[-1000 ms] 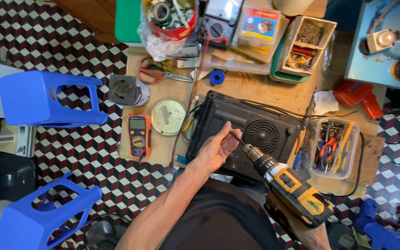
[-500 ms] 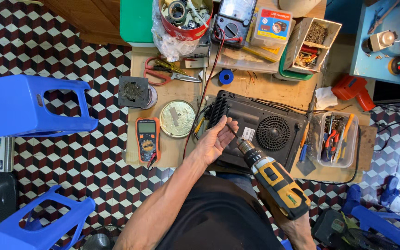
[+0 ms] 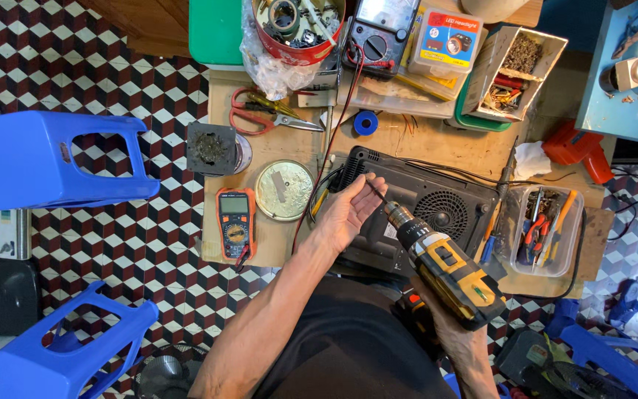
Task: The person reassembles an induction cooktop by installing a fan and securing the casing with a power drill. They manipulate internal components, use a multimeter, and fasten screws to close the device.
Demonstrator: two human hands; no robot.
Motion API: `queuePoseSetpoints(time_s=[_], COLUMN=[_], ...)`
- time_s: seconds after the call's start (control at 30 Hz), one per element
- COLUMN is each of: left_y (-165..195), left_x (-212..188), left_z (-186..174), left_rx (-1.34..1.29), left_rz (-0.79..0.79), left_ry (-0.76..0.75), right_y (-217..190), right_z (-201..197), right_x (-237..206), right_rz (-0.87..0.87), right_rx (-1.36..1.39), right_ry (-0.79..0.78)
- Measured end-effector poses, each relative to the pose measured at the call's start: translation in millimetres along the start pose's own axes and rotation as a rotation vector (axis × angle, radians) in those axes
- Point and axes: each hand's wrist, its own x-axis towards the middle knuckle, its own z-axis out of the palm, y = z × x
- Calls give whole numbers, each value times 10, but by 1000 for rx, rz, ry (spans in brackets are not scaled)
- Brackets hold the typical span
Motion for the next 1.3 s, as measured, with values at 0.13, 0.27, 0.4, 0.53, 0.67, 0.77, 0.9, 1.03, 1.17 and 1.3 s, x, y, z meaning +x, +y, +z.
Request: queuePoseSetpoints(time_s=[0.13,0.27,0.4,0.53,0.67,0.77,0.9,1.03,1.17,1.3], left_y=[40,27,-16,-32,-205,-411,-820,-1181,-1457,-1670], left_x=[82,166,220,166,93,92,188,430,797,1222], left_z=[57,62,80,174,474,765,1202,1593,1962,2239], left_rx=[-35,-45,-4,34,29,74,174,259,259,310], left_rz=[-55,-125,-147,-145,-217,-245,-269,-221,-110,43], left_ry=[45,107,125,-17,-128,-222,-303,-236,-204,-154], right_y=[36,-56,-184,-100,119,244,514,1134,1860,2133], right_z=[-72,-151,-260,-314,-416,-497,-728,-1114,-1557,-1887], right_x=[90,131,163,65,-223,-483,-689,-726,-587,-316], right_rz=[-109,368,-197,131,169,157,63,-128,-71,-264], right_rx=[-135,45,-201,-127,-17,314,93,43,67,-726], right_ry=[-60,-182,-103,-154,89,179,385,352,260,221])
